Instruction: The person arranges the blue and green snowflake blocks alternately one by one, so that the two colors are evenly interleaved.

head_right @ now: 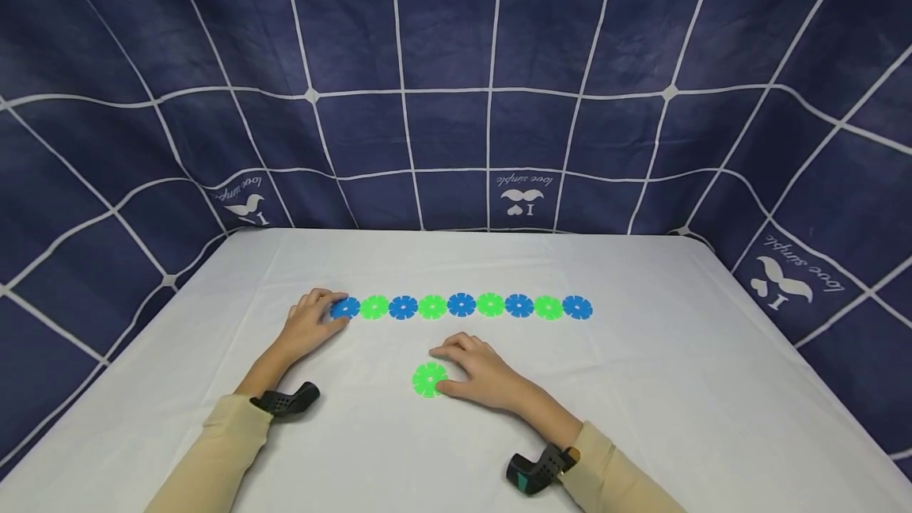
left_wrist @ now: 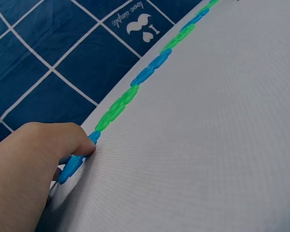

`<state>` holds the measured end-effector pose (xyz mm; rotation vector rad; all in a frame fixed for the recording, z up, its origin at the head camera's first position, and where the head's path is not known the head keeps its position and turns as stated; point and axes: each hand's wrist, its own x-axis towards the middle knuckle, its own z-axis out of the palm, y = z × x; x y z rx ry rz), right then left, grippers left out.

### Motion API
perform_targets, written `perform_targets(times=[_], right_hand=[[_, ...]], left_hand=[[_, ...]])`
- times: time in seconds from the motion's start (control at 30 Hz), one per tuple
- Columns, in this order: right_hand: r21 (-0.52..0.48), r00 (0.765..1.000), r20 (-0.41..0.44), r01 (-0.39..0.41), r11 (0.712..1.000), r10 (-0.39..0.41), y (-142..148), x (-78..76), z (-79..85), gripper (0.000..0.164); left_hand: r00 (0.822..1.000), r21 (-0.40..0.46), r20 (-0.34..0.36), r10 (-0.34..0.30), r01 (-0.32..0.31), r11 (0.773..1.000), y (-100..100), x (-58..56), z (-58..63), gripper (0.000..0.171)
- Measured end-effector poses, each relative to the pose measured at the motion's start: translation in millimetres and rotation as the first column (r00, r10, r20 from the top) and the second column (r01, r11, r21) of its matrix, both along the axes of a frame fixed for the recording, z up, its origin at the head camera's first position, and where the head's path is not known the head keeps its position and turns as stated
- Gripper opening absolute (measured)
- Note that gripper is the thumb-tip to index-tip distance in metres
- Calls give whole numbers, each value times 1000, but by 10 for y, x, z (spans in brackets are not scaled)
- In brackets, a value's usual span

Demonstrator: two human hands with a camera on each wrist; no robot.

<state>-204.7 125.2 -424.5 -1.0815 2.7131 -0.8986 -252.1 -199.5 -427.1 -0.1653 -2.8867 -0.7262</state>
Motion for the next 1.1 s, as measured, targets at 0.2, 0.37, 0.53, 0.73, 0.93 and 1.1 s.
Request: perform_targets(times=[0.2, 0.37, 0.53, 0.73, 0.93, 1.1], right_hand=[[-6, 1000, 9, 1, 1000, -1, 3, 4, 15, 38], [-21, 1000, 17, 2, 1000, -2, 5, 1, 8, 33], [-33, 1000, 26, 5, 999, -4, 6, 2, 2, 32], [-34, 999, 35, 17, 999, -15, -1, 12, 5, 32], [-33, 1000, 23, 20, 999, -19, -5, 6, 6, 31], [-33, 999, 40, 25, 999, -23, -4, 0, 7, 32]], left_hand=[[1000, -3, 3, -1, 1, 1000, 7, -1, 8, 53], [1000, -4, 5, -1, 1, 1000, 12, -1, 12, 53], [1000, -3, -3, -4, 4, 1000, 12, 5, 14, 53], [1000, -2, 1, -4, 4, 1000, 9, 22, 27, 53], [1000, -5, -1, -5, 5, 1000, 12, 20, 32, 52], [1000, 0, -1, -7, 7, 1000, 12, 24, 35, 52]])
